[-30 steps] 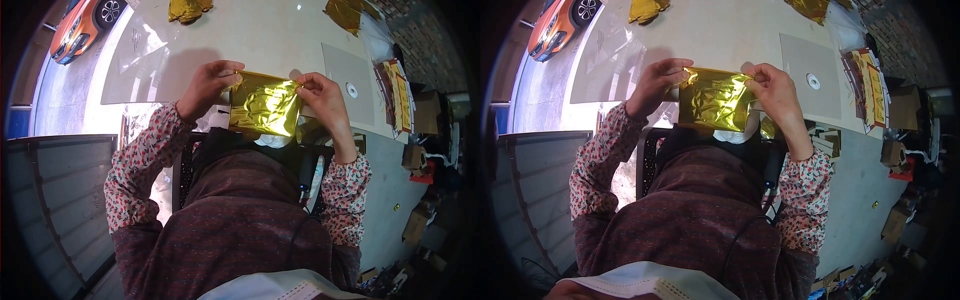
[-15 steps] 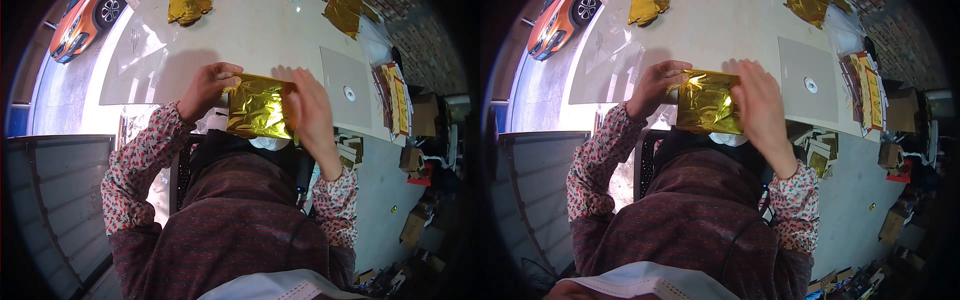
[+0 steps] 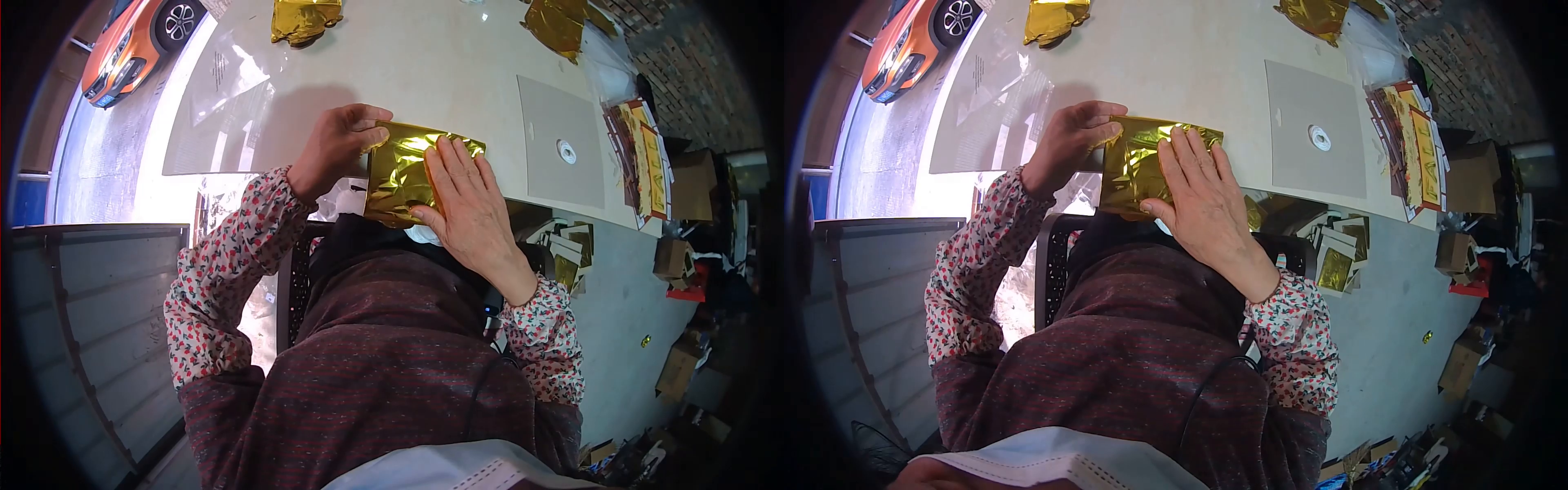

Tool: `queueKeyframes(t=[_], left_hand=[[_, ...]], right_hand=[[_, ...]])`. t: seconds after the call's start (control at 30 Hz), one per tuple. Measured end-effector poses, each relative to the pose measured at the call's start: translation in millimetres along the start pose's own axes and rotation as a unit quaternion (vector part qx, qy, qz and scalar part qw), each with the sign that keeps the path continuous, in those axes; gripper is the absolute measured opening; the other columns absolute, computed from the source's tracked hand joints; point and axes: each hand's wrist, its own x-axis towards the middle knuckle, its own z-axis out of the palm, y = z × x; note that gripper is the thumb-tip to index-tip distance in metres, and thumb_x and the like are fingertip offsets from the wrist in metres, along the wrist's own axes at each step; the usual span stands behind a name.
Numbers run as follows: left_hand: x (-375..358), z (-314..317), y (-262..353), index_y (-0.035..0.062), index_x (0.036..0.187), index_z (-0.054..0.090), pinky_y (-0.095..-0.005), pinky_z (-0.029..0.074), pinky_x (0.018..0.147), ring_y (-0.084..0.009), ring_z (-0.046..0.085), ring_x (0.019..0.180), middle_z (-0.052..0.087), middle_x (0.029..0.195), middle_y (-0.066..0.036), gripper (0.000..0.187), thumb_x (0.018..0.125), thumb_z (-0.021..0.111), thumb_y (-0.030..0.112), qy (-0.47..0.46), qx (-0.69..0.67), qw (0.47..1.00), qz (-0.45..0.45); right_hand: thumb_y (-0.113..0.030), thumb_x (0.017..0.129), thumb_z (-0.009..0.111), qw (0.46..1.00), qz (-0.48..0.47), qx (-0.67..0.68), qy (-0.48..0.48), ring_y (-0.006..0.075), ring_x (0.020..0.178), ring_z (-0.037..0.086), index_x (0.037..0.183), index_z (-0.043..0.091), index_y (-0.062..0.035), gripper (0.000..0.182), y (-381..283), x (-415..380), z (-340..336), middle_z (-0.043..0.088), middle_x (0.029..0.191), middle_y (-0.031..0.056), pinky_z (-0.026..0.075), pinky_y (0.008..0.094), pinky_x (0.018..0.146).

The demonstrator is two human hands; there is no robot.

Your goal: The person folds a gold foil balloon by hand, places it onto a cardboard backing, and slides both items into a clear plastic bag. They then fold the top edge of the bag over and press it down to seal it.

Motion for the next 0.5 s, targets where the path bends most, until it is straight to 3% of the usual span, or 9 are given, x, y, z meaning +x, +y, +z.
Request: queueKeyframes(t=[0.1,0.13,0.2,0.3,0.4,0.43,0.5], left_hand=[[-0.7,0.5,1.3,-0.0028,0.122,0.059,-0.0294,0.062,0.069,-0.0156,0.068,0.089,0.068,0.110,-0.011,0.033,0.094,0.063,0.013,0.002,-0.012,1.000,-0.006],[-1.4,1.0,3.1,-0.0028,0.122,0.059,-0.0294,0.062,0.069,-0.0155,0.068,0.089,0.068,0.110,-0.011,0.032,0.094,0.063,0.013,0.001,-0.009,1.000,-0.008],[-3.5,1.1,3.2,-0.0027,0.122,0.060,-0.0294,0.062,0.069,-0.0152,0.068,0.089,0.068,0.110,-0.011,0.032,0.094,0.064,0.012,0.003,-0.002,1.000,-0.005],[-3.0,-1.1,-2.0,-0.0026,0.122,0.061,-0.0290,0.061,0.070,-0.0147,0.068,0.089,0.068,0.109,-0.011,0.031,0.094,0.064,0.012,0.006,0.017,1.000,0.019],[1.5,-2.5,-8.6,-0.0025,0.121,0.061,-0.0280,0.060,0.071,-0.0140,0.068,0.089,0.068,0.108,-0.010,0.030,0.094,0.063,0.011,0.010,0.031,0.999,0.041],[-0.3,-0.7,-6.5,-0.0025,0.121,0.061,-0.0276,0.060,0.072,-0.0136,0.067,0.089,0.068,0.107,-0.010,0.030,0.094,0.063,0.011,0.013,0.024,0.999,0.039],[-1.8,1.0,-5.8,-0.0026,0.121,0.062,-0.0271,0.059,0.073,-0.0129,0.067,0.088,0.068,0.106,-0.009,0.029,0.094,0.063,0.010,0.015,0.018,0.999,0.040]], right_hand=[[-0.030,0.093,0.063,0.997,-0.014,0.064,0.047,0.0375,0.136,0.040,0.142,0.043,0.0017,0.061,13.1,3.6,-15.9,0.043,0.146,0.0217,0.029,0.0491,0.113],[-0.021,0.094,0.062,0.990,-0.008,0.095,0.108,0.0393,0.126,0.050,0.135,0.053,0.0002,0.047,22.5,8.3,-19.8,0.055,0.134,0.0215,0.037,0.0491,0.107],[-0.018,0.095,0.061,0.976,0.064,0.152,0.143,0.0347,0.114,0.061,0.126,0.061,-0.0005,0.036,51.0,15.6,-15.9,0.063,0.121,0.0208,0.047,0.0449,0.095],[-0.018,0.099,0.059,0.928,0.168,0.332,0.024,0.0171,0.095,0.066,0.115,0.066,0.0024,0.027,84.4,38.5,-20.5,0.071,0.101,0.0096,0.052,0.0298,0.085],[-0.021,0.100,0.058,0.847,0.230,0.469,-0.097,0.0090,0.090,0.063,0.113,0.066,0.0040,0.029,87.3,62.3,-38.0,0.070,0.093,0.0033,0.051,0.0250,0.081],[-0.022,0.100,0.059,0.887,0.173,0.405,-0.137,0.0092,0.087,0.061,0.112,0.067,0.0023,0.029,94.5,72.0,-37.2,0.069,0.092,0.0028,0.050,0.0243,0.080],[-0.022,0.099,0.060,0.904,0.100,0.368,-0.191,0.0085,0.086,0.060,0.112,0.068,0.0010,0.028,90.6,89.1,-37.6,0.069,0.092,0.0021,0.049,0.0245,0.080]])
